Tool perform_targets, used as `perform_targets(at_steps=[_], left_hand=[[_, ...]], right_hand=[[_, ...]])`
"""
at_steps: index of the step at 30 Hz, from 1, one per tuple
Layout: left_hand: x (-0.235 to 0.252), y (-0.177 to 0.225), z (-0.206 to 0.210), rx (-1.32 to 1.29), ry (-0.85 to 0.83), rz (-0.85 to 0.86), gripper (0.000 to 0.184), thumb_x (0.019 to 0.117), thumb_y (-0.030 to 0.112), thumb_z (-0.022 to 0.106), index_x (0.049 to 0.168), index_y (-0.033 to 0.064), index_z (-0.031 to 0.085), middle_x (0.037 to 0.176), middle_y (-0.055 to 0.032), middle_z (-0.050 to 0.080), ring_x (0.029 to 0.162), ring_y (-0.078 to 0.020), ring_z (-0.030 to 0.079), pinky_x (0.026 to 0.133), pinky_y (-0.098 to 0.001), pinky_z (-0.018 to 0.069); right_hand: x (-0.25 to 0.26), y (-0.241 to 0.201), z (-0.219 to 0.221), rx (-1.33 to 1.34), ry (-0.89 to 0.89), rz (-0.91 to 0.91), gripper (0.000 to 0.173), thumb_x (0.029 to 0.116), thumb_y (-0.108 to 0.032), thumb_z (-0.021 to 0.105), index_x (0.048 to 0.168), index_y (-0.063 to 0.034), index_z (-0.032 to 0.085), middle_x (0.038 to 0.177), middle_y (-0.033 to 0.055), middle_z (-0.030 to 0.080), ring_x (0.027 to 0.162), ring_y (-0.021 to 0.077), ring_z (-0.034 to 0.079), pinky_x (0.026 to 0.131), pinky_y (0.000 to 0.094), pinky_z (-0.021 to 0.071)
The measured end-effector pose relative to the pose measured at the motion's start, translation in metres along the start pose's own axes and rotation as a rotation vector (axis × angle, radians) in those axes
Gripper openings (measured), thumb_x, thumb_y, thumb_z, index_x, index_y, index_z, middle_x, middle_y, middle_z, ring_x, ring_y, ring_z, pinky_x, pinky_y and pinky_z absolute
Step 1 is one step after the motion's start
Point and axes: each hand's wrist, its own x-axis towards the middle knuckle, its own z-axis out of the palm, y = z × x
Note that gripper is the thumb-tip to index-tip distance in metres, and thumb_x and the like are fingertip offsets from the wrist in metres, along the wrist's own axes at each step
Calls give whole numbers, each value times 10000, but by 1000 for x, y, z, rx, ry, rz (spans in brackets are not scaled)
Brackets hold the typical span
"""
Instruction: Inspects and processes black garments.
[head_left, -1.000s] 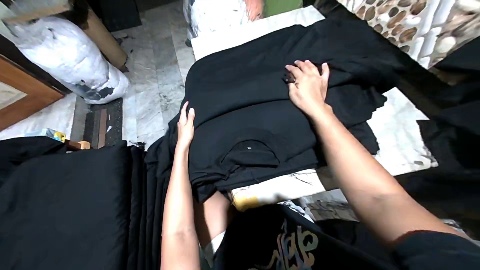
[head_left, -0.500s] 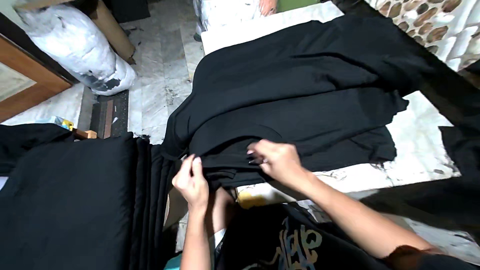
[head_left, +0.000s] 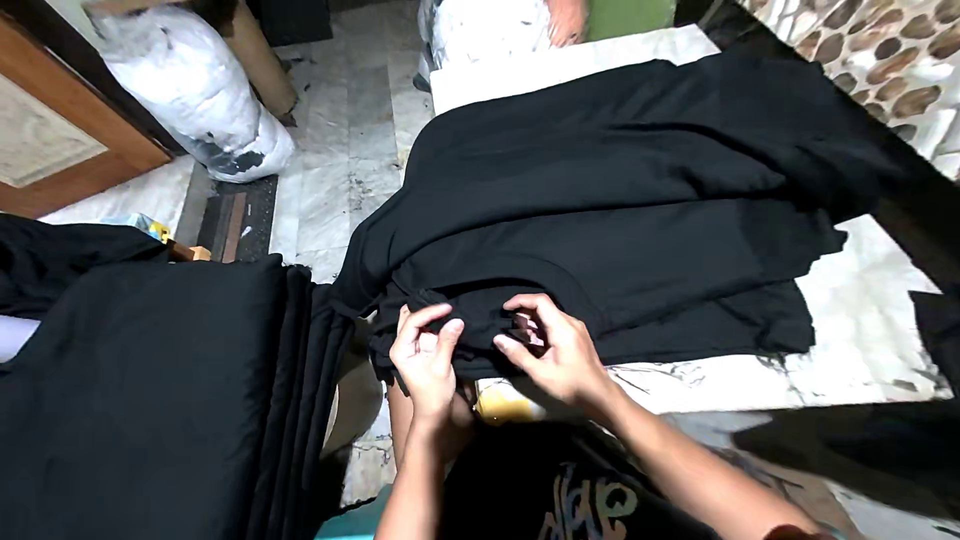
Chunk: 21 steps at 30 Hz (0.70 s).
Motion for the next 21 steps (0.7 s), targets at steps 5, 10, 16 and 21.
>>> perform_targets(at_steps=[5,10,16,21], left_hand=[[-2,21,-12,48,-110,-74,130,976,312,670,871,239,651,921,162,649,911,55,619,830,-167,534],[-7,31,-17,163,-232,-58,170,952,279,702,836,162,659,1006,126,649,979,70,595,839,-123,511],[-24,25,-17,303,-147,167,312,1034,240,534,768,104,624,958,68,692,965,35,641,841,-152,539],[-41,47,-22,203,-46,248,329,1098,299,443,864,180,642,847,116,683,814,29,664,735,-142,548]], right_hand=[[-7,-13,14,-195,131,-234,334,1004,-308,553,1023,3,673,800,123,672,662,197,626,600,302,500],[-2,-29,18,-297,60,-271,342,1024,-276,513,992,4,706,756,122,697,580,242,661,494,367,498],[19,-30,0,413,-329,130,321,1040,-221,522,1228,-7,671,1006,-53,679,817,-75,579,735,98,483],[19,-34,-7,1149,-620,453,197,1056,-358,466,1127,-228,595,731,-194,523,461,-110,340,424,62,307]])
